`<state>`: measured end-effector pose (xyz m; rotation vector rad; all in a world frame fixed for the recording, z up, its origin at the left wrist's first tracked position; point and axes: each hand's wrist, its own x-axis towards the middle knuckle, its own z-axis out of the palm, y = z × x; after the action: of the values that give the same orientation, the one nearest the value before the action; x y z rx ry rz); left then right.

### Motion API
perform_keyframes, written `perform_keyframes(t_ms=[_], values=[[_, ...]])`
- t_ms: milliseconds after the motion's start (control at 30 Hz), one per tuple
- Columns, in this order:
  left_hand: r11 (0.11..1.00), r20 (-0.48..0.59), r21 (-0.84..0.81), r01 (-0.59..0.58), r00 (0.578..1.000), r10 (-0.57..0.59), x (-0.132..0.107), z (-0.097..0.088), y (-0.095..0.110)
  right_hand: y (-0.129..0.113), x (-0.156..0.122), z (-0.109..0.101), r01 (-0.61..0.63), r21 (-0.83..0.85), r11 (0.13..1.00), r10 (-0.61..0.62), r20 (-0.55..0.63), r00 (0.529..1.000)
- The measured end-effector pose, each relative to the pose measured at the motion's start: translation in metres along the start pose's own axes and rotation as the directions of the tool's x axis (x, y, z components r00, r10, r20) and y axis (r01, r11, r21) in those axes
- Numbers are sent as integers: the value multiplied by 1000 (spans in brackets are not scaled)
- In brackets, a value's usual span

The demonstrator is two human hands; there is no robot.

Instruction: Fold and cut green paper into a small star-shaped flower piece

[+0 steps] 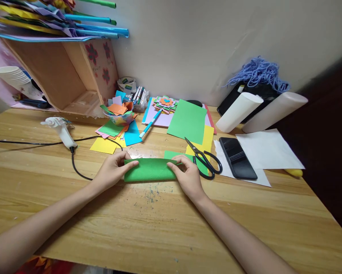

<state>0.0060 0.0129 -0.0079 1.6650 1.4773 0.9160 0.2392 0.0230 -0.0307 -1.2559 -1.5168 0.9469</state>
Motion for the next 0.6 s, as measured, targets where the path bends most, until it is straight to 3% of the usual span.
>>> perform_keyframes(t_ms=[300,600], values=[[999,4,-36,39,999,-39,3,0,-7,2,0,0,-124,38,992,123,31,992],[997,59,-49,59,997,-56,2,-2,-4,2,1,-2,-152,40,988,151,30,988]])
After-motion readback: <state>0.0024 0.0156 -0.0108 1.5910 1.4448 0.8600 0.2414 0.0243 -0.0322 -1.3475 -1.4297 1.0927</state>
